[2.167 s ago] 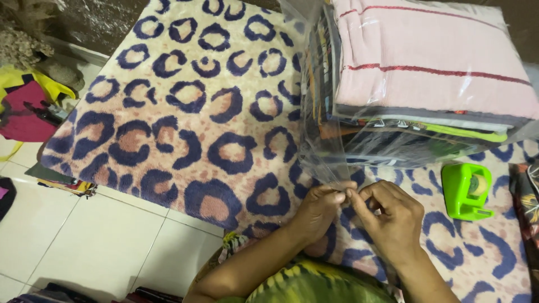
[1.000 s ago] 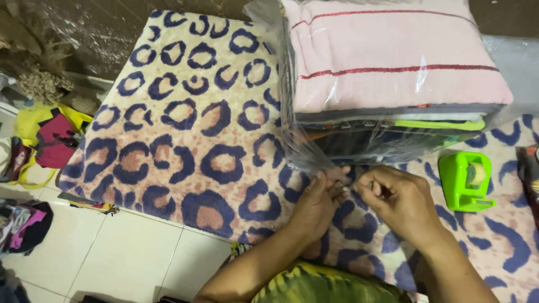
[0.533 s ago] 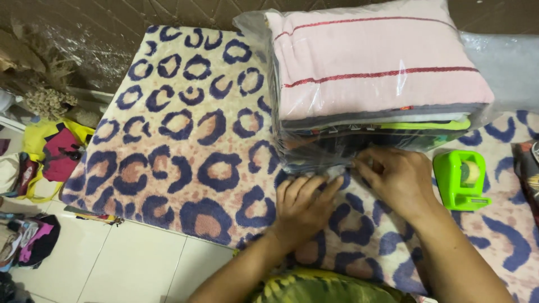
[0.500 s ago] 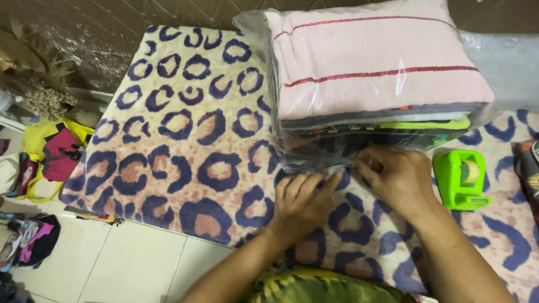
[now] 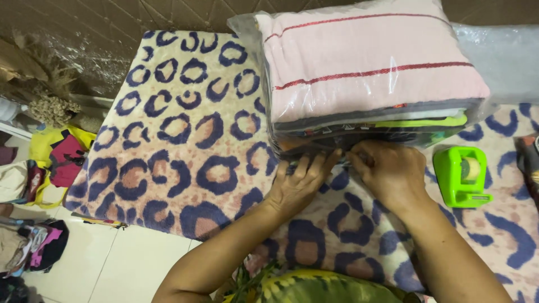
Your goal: Wrapping a stack of folded clothes in plastic film and securing it with tape
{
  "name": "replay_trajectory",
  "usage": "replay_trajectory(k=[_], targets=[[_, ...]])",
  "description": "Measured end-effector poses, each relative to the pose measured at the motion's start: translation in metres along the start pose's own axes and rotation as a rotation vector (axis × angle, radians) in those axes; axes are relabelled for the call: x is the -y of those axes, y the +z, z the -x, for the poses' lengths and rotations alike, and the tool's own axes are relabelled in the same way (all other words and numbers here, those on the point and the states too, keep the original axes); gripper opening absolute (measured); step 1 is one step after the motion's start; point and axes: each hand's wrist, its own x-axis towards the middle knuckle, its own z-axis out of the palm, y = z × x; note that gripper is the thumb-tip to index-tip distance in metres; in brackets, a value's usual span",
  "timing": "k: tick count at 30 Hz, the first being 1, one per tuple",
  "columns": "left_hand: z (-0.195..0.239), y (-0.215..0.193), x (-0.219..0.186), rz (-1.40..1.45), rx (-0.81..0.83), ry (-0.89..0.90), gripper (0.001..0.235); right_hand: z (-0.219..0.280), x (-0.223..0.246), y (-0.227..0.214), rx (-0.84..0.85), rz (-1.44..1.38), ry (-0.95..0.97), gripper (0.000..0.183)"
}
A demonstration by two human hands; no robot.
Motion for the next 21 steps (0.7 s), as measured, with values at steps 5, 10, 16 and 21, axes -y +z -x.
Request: replay_trajectory(k=[5,10,16,21], targets=[[-0.009,-0.013,0.008,-0.131,0.178,0.071,0.042,0.012,-0.005,-0.021,-0.002,-0.156,0.062,0.028],[-0.007,0.002,-0.001,-0.133,0.175,0.078,0.047,0.026,-0.056,-0.004,-0.199,-0.466,0.063,0.015],[-0.013,0.011,-0.019,-0.175,0.211,0.109,0.052,0.030,-0.081,0.015,-0.227,-0.629,0.129,0.014],[-0.017,0.001,-0.009,-0.159,0.142,0.074,0.050,0.026,-0.099,0.031,-0.204,-0.676,0.129,0.016]])
